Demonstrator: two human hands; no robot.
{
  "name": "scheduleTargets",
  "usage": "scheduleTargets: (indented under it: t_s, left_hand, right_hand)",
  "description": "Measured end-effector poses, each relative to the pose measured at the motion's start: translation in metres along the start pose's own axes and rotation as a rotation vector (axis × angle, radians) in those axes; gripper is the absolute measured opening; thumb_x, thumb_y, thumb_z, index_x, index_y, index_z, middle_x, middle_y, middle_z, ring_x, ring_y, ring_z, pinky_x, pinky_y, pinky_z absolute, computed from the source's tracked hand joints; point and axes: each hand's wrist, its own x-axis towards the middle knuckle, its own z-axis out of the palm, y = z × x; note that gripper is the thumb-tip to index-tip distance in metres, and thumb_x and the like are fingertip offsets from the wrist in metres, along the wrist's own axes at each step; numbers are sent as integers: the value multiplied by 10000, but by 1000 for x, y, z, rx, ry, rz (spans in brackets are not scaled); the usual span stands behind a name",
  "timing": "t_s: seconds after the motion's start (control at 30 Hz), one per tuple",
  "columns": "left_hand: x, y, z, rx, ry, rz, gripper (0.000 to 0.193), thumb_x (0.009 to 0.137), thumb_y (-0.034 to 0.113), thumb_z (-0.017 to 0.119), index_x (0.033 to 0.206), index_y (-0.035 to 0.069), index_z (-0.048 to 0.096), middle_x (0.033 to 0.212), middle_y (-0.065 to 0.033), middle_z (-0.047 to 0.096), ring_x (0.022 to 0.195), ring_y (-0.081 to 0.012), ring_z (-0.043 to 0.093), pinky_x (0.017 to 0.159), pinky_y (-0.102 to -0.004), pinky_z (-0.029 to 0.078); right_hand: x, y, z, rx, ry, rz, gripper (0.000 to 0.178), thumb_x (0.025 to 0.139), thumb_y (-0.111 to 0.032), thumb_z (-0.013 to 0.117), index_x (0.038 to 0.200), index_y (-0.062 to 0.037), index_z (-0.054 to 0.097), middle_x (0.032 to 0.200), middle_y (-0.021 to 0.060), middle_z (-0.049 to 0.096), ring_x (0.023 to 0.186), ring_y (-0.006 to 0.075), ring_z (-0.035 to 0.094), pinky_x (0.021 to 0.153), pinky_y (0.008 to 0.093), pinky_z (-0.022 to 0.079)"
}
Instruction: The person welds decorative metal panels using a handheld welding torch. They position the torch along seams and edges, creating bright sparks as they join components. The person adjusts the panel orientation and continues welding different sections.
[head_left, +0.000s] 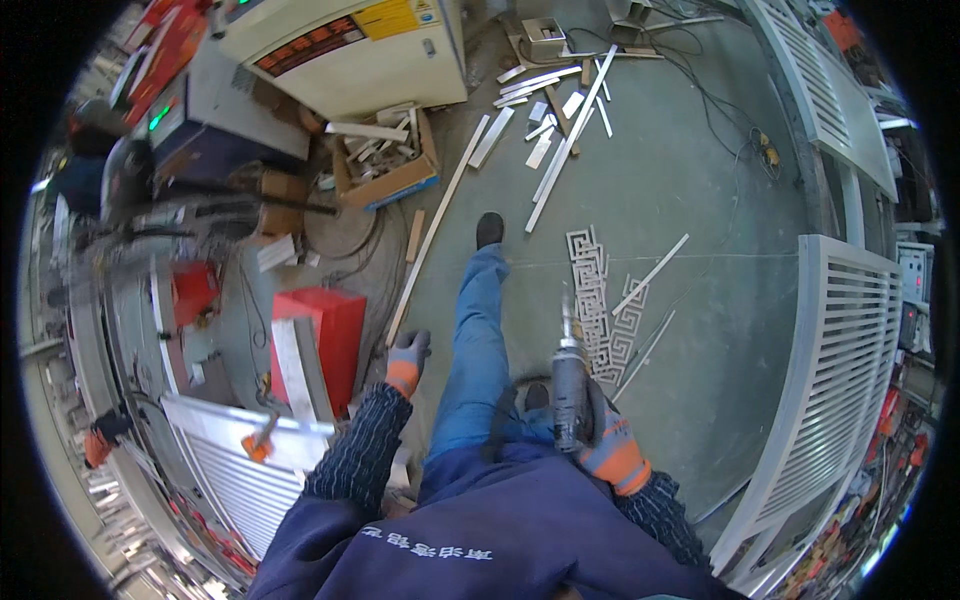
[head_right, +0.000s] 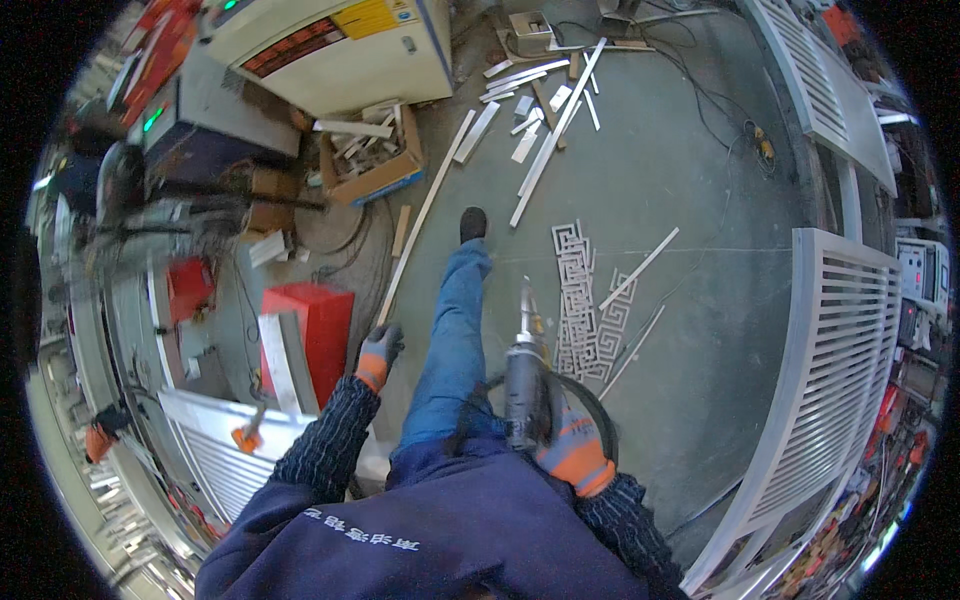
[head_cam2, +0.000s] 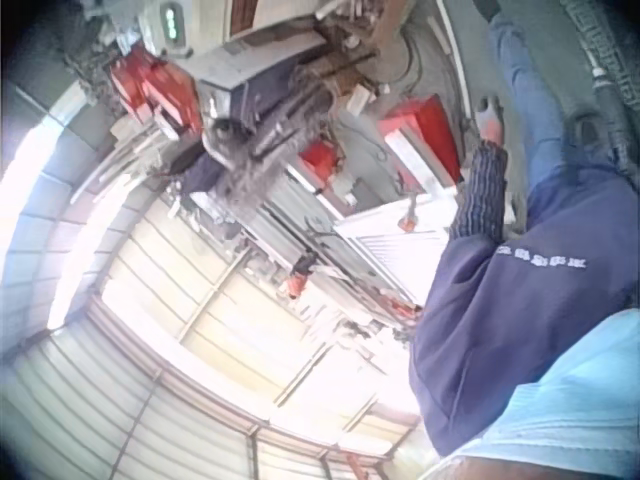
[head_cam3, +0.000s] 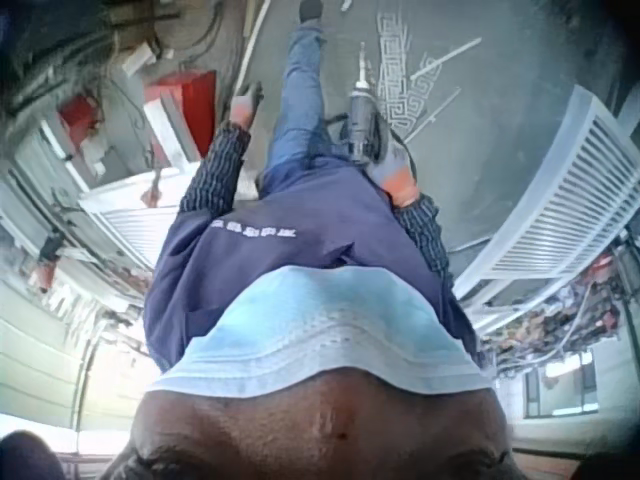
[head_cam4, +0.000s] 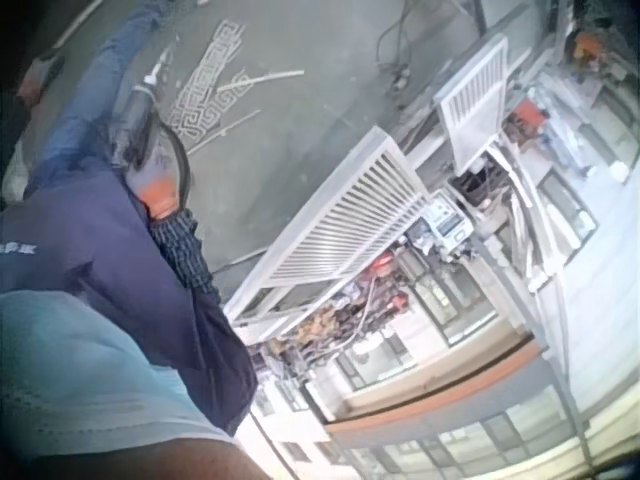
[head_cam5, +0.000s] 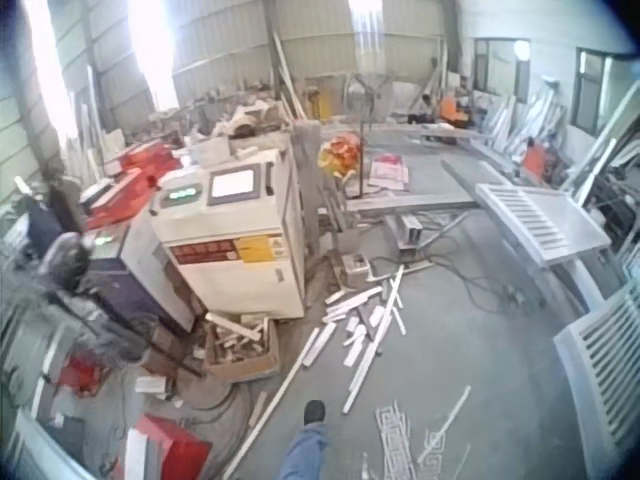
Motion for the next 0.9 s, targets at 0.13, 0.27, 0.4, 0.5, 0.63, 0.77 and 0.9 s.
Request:
scheduleTargets:
  t_s: [0.13,0.27,0.4,0.5,0.63,0.77,0.9]
  left_hand:
    - [239,53,66,213,-61,100,387,966,322,693,1186,3,694,959,-62,704,793,-170,640,722,-320,492]
    - [383,122,168,522,-191,154,575,941,452,669,1264,-24,666,1204,-244,716,1160,-368,671,1005,-421,508]
    - [502,193,265,703,-246,201,708,901,520,698,1344,-26,610,1277,-265,681,1230,-385,639,1047,-433,496]
    - [597,201,322,789,-184,261,805,876,563,728,1369,-55,575,1286,-255,679,1218,-348,643,1055,-406,485]
    - [664,214,437,822,-250,271,937,829,644,738,1428,-45,528,1377,-257,627,1276,-381,602,1106,-436,453]
    - [782,208,481,978,-123,300,936,896,516,715,1545,-51,350,1555,-265,452,1399,-375,495,1185,-413,390]
    - [829,192,545,1229,-271,237,830,916,570,638,1488,-6,463,1533,-236,493,1395,-373,502,1172,-432,396]
  right_hand:
    - [126,8,-13,46,131,118,824,837,-322,788,1478,42,423,1242,256,664,1133,365,692,929,416,556]
    - [233,21,-26,193,103,348,803,838,-292,783,1474,46,427,1211,252,680,1094,369,704,928,425,560]
    - [306,16,-30,252,35,480,855,859,-360,770,1502,57,391,1286,262,660,1091,402,696,912,451,562]
    - [324,46,-3,147,-38,433,788,823,-402,795,1386,54,485,1004,219,710,883,421,705,762,496,573]
    - [341,75,23,208,-98,690,699,812,-415,789,1290,28,536,860,195,694,787,395,697,662,500,555]
    - [383,117,33,324,-111,711,687,816,-392,781,1306,22,534,885,195,699,803,399,696,674,498,554]
    - [414,152,27,369,-80,761,677,819,-369,772,1321,16,533,911,196,704,819,404,696,687,495,554]
